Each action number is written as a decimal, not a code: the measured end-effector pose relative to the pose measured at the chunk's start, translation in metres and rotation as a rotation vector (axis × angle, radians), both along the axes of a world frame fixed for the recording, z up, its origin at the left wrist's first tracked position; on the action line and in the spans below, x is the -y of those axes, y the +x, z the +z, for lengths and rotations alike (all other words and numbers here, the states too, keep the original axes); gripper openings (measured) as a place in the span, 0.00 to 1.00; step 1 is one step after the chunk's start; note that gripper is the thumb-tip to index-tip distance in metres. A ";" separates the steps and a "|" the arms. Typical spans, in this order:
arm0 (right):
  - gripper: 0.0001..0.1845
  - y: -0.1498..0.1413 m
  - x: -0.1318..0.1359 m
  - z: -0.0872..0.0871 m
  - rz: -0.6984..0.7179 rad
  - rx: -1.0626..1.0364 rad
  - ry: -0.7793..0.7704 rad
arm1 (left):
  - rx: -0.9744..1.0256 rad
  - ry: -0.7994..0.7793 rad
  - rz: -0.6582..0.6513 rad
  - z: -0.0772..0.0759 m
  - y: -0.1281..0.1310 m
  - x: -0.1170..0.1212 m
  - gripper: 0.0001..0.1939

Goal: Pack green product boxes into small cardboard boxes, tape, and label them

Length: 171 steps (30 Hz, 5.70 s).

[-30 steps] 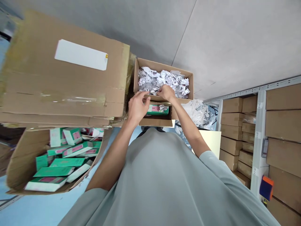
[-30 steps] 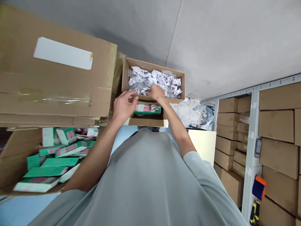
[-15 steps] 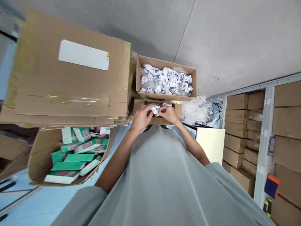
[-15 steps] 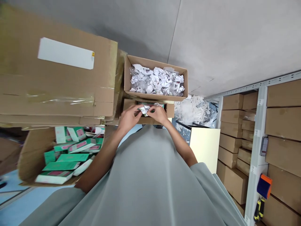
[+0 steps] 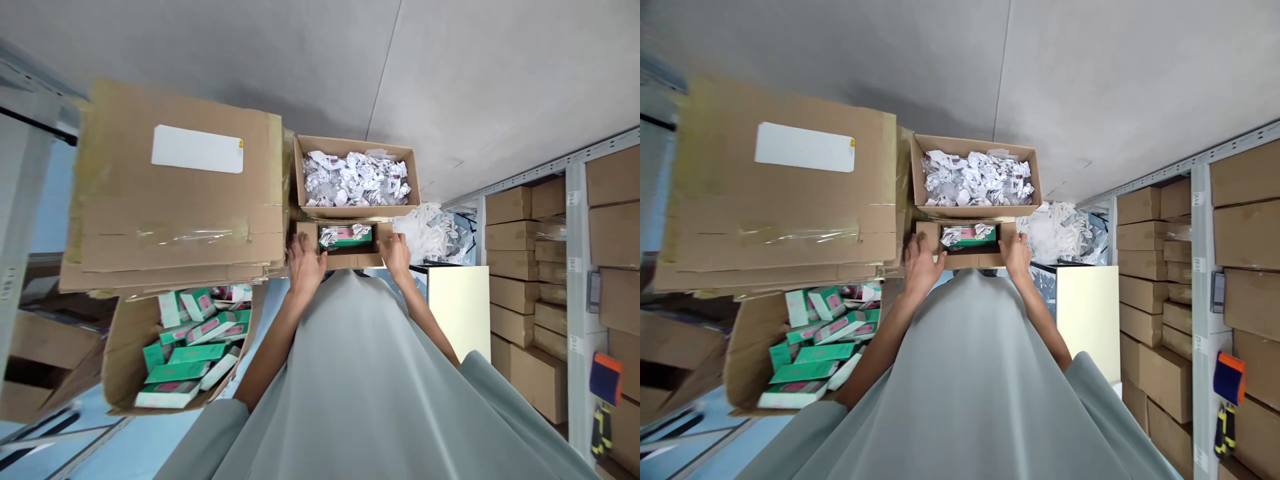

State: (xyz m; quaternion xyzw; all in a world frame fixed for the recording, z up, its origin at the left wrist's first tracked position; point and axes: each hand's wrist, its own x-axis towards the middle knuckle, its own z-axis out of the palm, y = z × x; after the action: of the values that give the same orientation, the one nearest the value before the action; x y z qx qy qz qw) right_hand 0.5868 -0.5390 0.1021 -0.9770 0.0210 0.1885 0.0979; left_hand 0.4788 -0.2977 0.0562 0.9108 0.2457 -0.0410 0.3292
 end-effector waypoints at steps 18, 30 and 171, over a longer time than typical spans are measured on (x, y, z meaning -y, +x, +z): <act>0.07 -0.136 0.105 -0.066 -0.683 -0.040 0.501 | -0.264 -0.424 -0.256 -0.046 0.008 0.033 0.45; 0.27 -0.344 0.257 -0.046 -1.440 0.313 0.718 | -0.339 -0.742 -0.836 -0.064 0.008 0.281 0.45; 0.29 -0.245 0.734 0.204 -1.009 0.252 -0.267 | 0.616 -0.496 -1.635 0.216 -0.017 0.884 0.08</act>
State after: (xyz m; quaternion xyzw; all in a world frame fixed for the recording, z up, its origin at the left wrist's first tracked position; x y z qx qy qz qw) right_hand 0.3421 -1.2732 0.3061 -0.8645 0.4998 -0.0052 0.0532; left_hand 0.4615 -1.1815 0.2722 0.6750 -0.5920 -0.0682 0.4351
